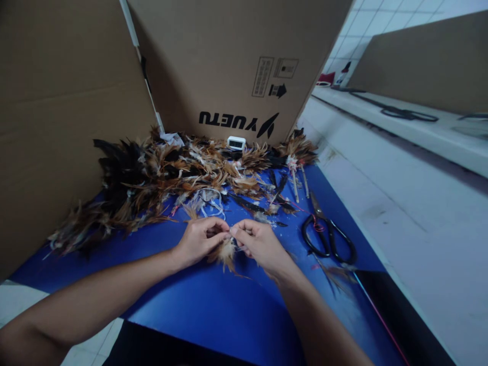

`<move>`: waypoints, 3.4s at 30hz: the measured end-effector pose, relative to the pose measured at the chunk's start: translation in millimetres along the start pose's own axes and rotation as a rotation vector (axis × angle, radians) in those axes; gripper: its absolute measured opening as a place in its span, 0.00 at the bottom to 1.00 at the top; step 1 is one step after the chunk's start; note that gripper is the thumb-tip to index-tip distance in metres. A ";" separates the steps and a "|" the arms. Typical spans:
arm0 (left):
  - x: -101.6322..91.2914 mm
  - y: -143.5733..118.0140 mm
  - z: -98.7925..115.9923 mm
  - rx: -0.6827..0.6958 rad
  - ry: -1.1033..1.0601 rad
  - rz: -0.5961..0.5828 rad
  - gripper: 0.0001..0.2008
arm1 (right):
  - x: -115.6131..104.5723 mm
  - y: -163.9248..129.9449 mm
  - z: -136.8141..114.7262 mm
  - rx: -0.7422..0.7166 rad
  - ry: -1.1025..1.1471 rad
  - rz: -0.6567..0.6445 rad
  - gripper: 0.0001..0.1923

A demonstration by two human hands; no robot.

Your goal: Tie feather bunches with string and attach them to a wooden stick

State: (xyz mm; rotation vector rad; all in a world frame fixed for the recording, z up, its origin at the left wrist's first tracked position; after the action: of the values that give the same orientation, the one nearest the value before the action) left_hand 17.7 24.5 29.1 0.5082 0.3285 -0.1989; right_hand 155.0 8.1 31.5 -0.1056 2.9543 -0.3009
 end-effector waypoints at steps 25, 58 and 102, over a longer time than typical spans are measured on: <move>1.6 2.5 -13.8 -0.303 -0.305 -0.023 0.09 | -17.6 0.4 -9.4 -0.147 -0.146 0.132 0.13; 3.6 6.9 -28.7 -0.535 -0.705 0.154 0.13 | -26.8 3.9 -9.0 -0.170 -0.130 0.191 0.15; -5.0 15.5 -18.3 -0.460 -0.800 0.071 0.16 | 19.3 -10.6 -18.2 -0.734 -0.700 -0.049 0.09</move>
State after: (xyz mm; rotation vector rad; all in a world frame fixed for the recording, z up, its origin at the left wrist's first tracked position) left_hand 12.5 47.5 22.7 -0.0392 -0.4220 -0.2331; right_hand 133.3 -0.4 48.2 -0.2994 2.2139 0.6855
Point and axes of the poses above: each hand's wrist, its own y-axis towards the middle knuckle, its own x-axis out of the palm, z = x × y, the point moved 5 cm from there along y, towards the middle knuckle, and after that the axes turned 6 degrees about z, right-handed, at the moved point
